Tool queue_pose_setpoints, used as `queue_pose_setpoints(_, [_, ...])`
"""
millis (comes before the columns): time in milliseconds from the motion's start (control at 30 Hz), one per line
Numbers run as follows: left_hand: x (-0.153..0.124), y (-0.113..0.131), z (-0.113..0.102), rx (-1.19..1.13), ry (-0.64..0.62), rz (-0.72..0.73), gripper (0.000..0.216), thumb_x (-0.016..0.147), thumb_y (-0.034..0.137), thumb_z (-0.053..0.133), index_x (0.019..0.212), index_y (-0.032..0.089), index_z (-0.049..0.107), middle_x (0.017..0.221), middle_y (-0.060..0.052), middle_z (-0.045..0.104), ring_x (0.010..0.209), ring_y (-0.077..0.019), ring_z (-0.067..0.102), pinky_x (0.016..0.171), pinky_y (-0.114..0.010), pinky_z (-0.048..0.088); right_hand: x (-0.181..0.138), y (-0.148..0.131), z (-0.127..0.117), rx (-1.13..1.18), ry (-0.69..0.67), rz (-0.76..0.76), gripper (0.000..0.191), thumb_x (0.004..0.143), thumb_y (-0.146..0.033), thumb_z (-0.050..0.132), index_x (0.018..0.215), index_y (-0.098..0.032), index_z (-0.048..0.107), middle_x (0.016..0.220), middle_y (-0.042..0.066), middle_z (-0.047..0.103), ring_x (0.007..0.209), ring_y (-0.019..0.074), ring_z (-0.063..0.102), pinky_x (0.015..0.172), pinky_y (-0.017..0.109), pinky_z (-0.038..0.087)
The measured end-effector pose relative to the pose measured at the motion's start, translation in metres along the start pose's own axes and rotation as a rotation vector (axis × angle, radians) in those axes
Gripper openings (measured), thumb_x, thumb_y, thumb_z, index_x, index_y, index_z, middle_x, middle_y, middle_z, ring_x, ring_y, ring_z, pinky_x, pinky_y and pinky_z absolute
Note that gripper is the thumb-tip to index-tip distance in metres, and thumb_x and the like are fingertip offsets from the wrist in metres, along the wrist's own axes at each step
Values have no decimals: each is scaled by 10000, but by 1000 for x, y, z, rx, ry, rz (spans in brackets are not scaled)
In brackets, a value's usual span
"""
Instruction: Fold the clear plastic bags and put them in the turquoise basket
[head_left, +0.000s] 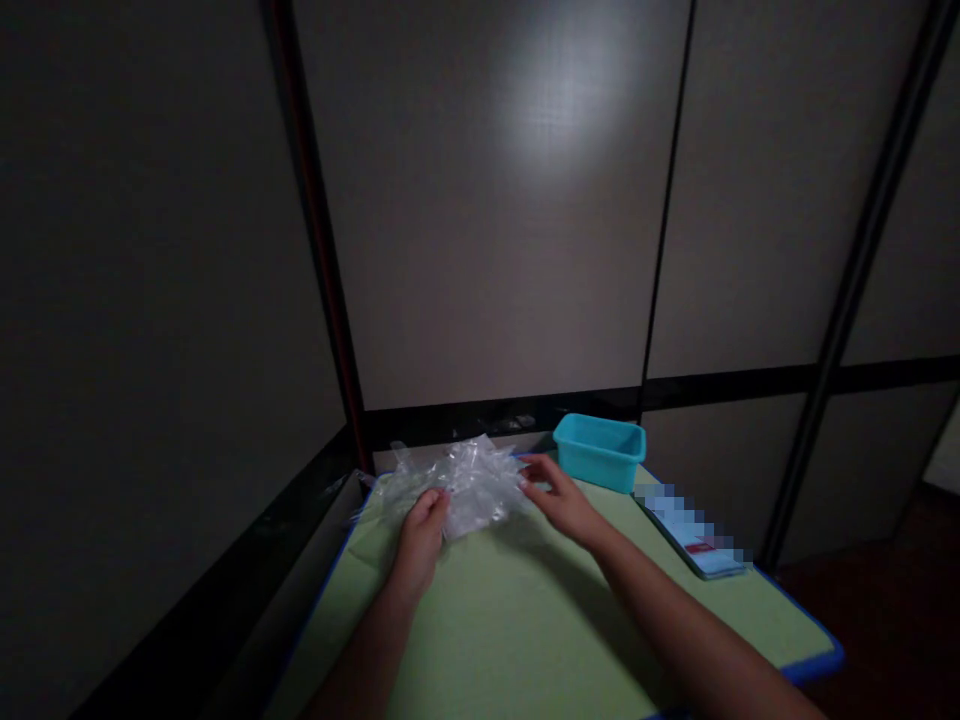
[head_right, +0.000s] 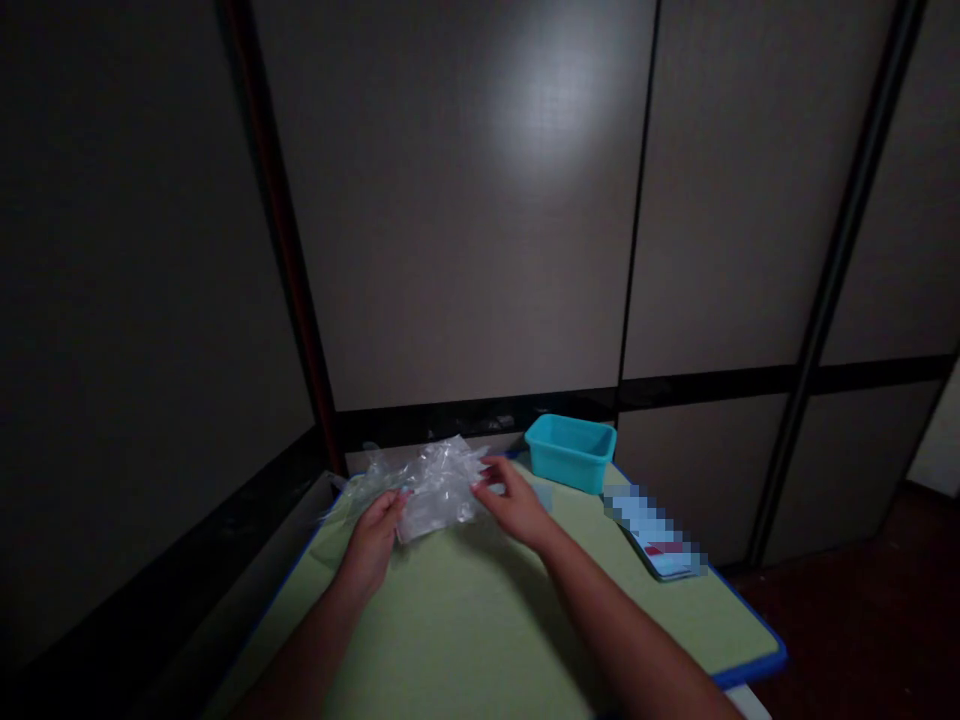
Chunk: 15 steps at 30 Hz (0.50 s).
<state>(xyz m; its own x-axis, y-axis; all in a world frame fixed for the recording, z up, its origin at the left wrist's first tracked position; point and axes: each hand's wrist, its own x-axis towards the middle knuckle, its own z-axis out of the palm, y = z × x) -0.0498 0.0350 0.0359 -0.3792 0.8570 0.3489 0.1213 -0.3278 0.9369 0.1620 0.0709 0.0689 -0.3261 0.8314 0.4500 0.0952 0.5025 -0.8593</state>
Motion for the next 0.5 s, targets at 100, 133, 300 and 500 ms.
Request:
queue_pose_setpoints(100, [-2, 9, 17, -34, -44, -21, 458, 626, 628, 602, 669, 184, 500, 581, 48, 499, 529, -117, 507, 499, -210, 400, 0, 18, 39, 340, -180, 191, 524, 665, -503, 679, 1057, -208, 495, 742, -13, 586, 667, 163, 609, 563, 277, 458])
queue_pose_setpoints(133, [-3, 10, 21, -40, -51, -29, 463, 632, 636, 596, 678, 186, 496, 569, 55, 492, 506, -113, 497, 478, -207, 387, 0, 24, 46, 438, -216, 241, 542, 635, -511, 700, 1029, -199, 497, 679, -33, 570, 590, 149, 597, 516, 259, 442])
queue_pose_setpoints(300, [-14, 7, 31, -36, -28, -87, 515, 622, 680, 588, 691, 175, 522, 531, 44, 519, 472, -131, 510, 467, -226, 396, -13, 44, 60, 680, -360, 281, 621, 531, -423, 799, 1011, -200, 475, 676, -51, 577, 506, 116, 581, 472, 227, 434])
queue_pose_setpoints(500, [-29, 3, 30, 76, -71, -216, 618, 601, 776, 503, 605, 161, 559, 514, -19, 581, 506, -185, 572, 469, -249, 412, -26, 58, 79, 504, -319, 209, 443, 593, -426, 744, 832, -200, 447, 579, -74, 514, 432, 82, 473, 443, 215, 390])
